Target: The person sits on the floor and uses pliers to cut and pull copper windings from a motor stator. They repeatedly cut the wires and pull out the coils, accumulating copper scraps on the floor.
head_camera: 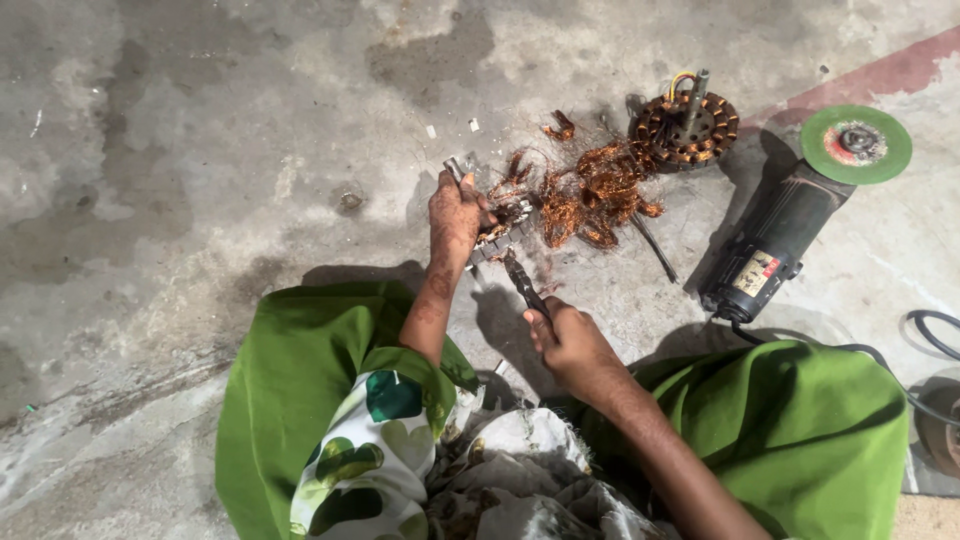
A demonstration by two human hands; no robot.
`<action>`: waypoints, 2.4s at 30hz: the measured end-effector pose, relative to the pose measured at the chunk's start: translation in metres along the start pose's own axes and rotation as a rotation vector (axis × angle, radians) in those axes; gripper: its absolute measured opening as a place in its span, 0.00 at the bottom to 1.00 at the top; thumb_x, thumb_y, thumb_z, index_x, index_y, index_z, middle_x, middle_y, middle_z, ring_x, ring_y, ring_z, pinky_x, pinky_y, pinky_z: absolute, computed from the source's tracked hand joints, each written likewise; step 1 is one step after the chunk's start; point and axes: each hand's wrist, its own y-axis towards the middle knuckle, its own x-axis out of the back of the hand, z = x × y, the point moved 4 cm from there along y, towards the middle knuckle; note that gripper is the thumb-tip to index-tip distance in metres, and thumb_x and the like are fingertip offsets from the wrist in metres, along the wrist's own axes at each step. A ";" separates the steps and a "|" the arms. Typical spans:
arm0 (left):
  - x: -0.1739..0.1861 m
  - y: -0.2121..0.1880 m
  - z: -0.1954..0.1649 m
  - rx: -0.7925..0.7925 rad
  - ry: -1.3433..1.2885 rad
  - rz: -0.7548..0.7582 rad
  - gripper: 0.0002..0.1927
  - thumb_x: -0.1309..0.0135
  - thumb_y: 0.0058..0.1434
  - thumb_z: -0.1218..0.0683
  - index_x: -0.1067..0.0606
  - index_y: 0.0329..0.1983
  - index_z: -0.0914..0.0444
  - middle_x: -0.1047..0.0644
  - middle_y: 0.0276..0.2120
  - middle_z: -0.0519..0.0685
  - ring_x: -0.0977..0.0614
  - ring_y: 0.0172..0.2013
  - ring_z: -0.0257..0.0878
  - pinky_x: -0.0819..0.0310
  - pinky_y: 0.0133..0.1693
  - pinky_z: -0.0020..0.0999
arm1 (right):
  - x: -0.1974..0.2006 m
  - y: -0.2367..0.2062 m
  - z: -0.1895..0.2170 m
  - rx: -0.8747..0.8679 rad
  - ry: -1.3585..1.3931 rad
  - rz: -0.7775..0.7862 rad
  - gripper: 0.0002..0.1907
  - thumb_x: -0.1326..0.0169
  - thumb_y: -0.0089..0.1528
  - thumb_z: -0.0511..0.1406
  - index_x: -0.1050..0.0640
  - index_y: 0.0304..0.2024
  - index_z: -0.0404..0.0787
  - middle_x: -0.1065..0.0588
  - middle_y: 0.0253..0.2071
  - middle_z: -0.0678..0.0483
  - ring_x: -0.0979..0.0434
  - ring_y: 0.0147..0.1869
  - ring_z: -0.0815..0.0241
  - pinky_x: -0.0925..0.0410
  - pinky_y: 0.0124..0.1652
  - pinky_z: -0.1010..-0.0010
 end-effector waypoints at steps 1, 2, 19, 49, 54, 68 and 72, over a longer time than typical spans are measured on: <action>-0.001 0.000 0.002 0.018 0.032 -0.002 0.13 0.61 0.74 0.55 0.35 0.55 0.69 0.22 0.28 0.51 0.19 0.21 0.36 0.21 0.22 0.30 | -0.004 0.000 -0.003 -0.026 0.142 0.035 0.21 0.60 0.73 0.45 0.27 0.39 0.34 0.29 0.24 0.52 0.30 0.23 0.62 0.32 0.24 0.64; -0.002 0.000 0.003 -0.003 0.032 0.011 0.13 0.62 0.74 0.56 0.36 0.57 0.69 0.22 0.28 0.51 0.19 0.21 0.36 0.20 0.21 0.30 | -0.008 -0.001 -0.006 -0.056 0.283 0.070 0.21 0.61 0.73 0.45 0.28 0.39 0.34 0.31 0.24 0.52 0.32 0.21 0.61 0.32 0.21 0.65; 0.010 0.029 -0.001 -0.022 0.052 -0.023 0.11 0.61 0.74 0.55 0.35 0.55 0.62 0.23 0.26 0.49 0.21 0.21 0.38 0.21 0.23 0.36 | 0.055 -0.047 -0.066 0.023 0.886 -0.194 0.14 0.58 0.72 0.39 0.30 0.40 0.34 0.23 0.35 0.43 0.22 0.31 0.53 0.26 0.33 0.63; 0.060 -0.020 -0.008 0.165 -0.884 -0.301 0.05 0.55 0.72 0.54 0.35 0.42 0.60 0.26 0.27 0.47 0.23 0.25 0.39 0.23 0.25 0.37 | 0.091 0.014 -0.056 0.178 0.066 -0.580 0.27 0.39 0.62 0.36 0.30 0.62 0.39 0.29 0.63 0.43 0.28 0.63 0.49 0.28 0.53 0.57; 0.048 -0.048 -0.027 0.081 -1.094 -0.220 0.10 0.59 0.73 0.50 0.37 0.42 0.61 0.27 0.24 0.48 0.23 0.20 0.39 0.22 0.24 0.37 | 0.038 0.035 0.041 0.481 0.548 -0.099 0.23 0.46 0.66 0.37 0.29 0.63 0.35 0.21 0.54 0.44 0.16 0.48 0.57 0.21 0.47 0.69; 0.049 -0.021 -0.029 -0.006 -0.966 -0.336 0.07 0.60 0.74 0.54 0.40 0.45 0.62 0.28 0.24 0.48 0.24 0.19 0.38 0.28 0.22 0.35 | 0.051 0.063 0.057 0.265 0.555 -0.213 0.10 0.45 0.69 0.34 0.19 0.42 0.31 0.18 0.31 0.48 0.18 0.29 0.64 0.21 0.30 0.72; 0.041 -0.026 -0.038 -0.121 -0.740 -0.377 0.08 0.58 0.75 0.54 0.36 0.48 0.63 0.26 0.27 0.47 0.23 0.21 0.36 0.25 0.26 0.31 | 0.043 0.063 0.070 0.196 0.176 -0.291 0.08 0.43 0.64 0.35 0.18 0.41 0.37 0.17 0.31 0.51 0.17 0.28 0.65 0.21 0.30 0.73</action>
